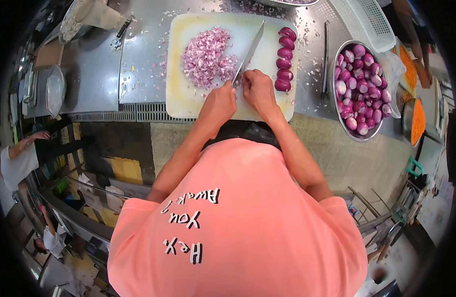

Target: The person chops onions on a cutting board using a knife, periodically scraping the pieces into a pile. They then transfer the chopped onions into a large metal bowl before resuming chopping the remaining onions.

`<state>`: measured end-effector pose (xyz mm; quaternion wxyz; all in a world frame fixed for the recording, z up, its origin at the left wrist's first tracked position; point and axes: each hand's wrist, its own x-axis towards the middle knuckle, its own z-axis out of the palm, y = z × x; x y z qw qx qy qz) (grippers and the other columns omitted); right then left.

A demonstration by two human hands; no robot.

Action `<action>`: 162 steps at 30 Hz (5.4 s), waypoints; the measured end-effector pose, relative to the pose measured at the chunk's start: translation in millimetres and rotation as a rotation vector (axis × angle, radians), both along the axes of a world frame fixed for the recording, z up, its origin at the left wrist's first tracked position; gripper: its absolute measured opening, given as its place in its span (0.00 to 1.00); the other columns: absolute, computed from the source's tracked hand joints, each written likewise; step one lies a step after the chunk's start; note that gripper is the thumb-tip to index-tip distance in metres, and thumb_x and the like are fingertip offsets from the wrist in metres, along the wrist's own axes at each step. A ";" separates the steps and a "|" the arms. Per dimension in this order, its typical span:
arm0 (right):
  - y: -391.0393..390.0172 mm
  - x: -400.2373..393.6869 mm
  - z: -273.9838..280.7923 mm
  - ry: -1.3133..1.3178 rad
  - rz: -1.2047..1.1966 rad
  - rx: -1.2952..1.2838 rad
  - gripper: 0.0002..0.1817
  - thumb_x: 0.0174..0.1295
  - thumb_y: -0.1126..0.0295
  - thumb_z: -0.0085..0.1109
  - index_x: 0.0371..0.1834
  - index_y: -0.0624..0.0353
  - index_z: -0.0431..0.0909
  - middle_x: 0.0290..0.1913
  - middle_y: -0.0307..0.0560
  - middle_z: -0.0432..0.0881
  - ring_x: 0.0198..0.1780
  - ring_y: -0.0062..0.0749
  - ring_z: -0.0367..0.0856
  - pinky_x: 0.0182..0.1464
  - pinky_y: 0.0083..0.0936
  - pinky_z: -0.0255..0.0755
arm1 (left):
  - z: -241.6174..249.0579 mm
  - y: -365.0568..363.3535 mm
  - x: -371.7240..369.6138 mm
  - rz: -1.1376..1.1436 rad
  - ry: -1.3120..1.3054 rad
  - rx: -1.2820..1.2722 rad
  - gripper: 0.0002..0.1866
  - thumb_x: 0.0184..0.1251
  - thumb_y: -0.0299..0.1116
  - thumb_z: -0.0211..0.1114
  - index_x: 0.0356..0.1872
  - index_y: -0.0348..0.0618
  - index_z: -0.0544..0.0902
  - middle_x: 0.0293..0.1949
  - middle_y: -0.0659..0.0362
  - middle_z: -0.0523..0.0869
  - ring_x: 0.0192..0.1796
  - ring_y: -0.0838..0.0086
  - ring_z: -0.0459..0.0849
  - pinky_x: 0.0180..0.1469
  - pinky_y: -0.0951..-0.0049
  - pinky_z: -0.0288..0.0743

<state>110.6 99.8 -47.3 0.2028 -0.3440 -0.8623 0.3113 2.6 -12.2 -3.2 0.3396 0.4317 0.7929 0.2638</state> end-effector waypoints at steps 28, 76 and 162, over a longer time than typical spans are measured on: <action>10.2 71.4 16.1 0.017 -0.185 -0.092 0.12 0.53 0.82 0.67 0.42 0.63 0.81 0.42 0.50 0.82 0.40 0.37 0.87 0.38 0.27 0.85 | 13.9 -53.6 -32.4 0.085 0.039 0.041 0.13 0.74 0.34 0.54 0.39 0.30 0.74 0.22 0.39 0.81 0.28 0.44 0.83 0.31 0.52 0.73; 10.0 -29.7 7.0 0.023 0.120 0.123 0.06 0.53 0.80 0.56 0.34 0.62 0.78 0.36 0.51 0.78 0.40 0.51 0.77 0.42 0.43 0.74 | 18.6 -8.3 -15.4 0.132 0.040 0.008 0.11 0.72 0.32 0.55 0.40 0.30 0.76 0.32 0.32 0.82 0.41 0.36 0.81 0.41 0.44 0.73; 1.8 -18.4 -6.3 0.227 0.050 -0.012 0.08 0.47 0.87 0.55 0.31 0.68 0.78 0.33 0.59 0.78 0.36 0.60 0.79 0.39 0.45 0.74 | 11.7 0.2 -8.6 0.056 0.104 -0.026 0.12 0.72 0.31 0.55 0.36 0.29 0.77 0.28 0.33 0.82 0.35 0.36 0.82 0.37 0.44 0.74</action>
